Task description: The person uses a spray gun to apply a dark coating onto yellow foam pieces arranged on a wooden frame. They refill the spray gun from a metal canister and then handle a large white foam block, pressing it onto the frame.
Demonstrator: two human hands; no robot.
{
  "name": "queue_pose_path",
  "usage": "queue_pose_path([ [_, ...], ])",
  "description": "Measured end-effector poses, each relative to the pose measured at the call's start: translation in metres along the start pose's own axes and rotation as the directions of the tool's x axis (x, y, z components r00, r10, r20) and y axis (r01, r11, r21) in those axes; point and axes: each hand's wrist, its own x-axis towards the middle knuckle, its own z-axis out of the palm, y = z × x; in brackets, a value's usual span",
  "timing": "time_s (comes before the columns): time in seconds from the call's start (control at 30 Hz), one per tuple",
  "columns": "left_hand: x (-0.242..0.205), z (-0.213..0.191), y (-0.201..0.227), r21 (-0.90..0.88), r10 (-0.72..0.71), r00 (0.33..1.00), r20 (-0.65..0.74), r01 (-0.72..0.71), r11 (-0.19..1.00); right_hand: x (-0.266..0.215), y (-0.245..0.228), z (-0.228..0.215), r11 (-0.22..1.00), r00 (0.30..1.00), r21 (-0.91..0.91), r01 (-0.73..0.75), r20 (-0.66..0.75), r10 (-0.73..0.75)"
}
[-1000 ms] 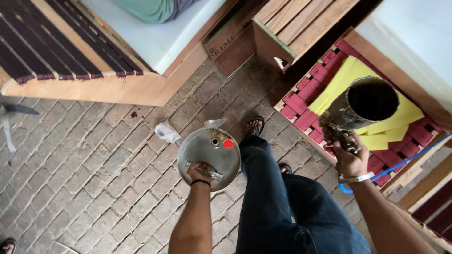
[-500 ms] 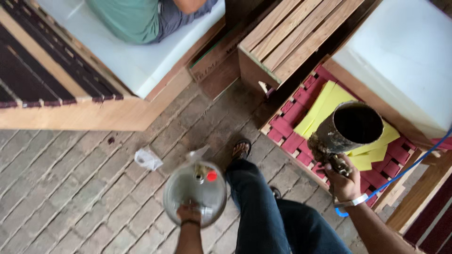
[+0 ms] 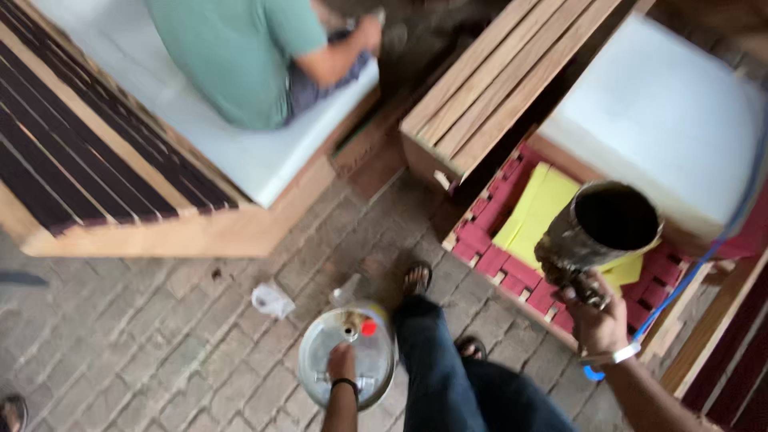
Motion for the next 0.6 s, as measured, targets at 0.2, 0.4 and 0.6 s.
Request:
queue_pose_path([
  [0.2, -0.054, 0.163, 0.013, 0.533, -0.021, 0.895, 0.445, -0.246, 0.810, -0.021, -0.075, -0.021, 0.995, 0.981, 0.097, -0.028, -0.189, 0.046],
  [0.4, -0.180, 0.335, -0.022, 0.132, -0.086, 0.112, 0.990, -0.947, 0.294, -0.031, -0.161, -0.049, 0.982, 0.932, 0.150, 0.111, -0.359, -0.051],
  [0.6, -0.288, 0.425, -0.068, 0.318, -0.399, 0.125, 0.909, -0.826, 0.466, -0.037, -0.221, -0.112, 0.974, 0.827, 0.093, 0.207, -0.548, -0.123],
])
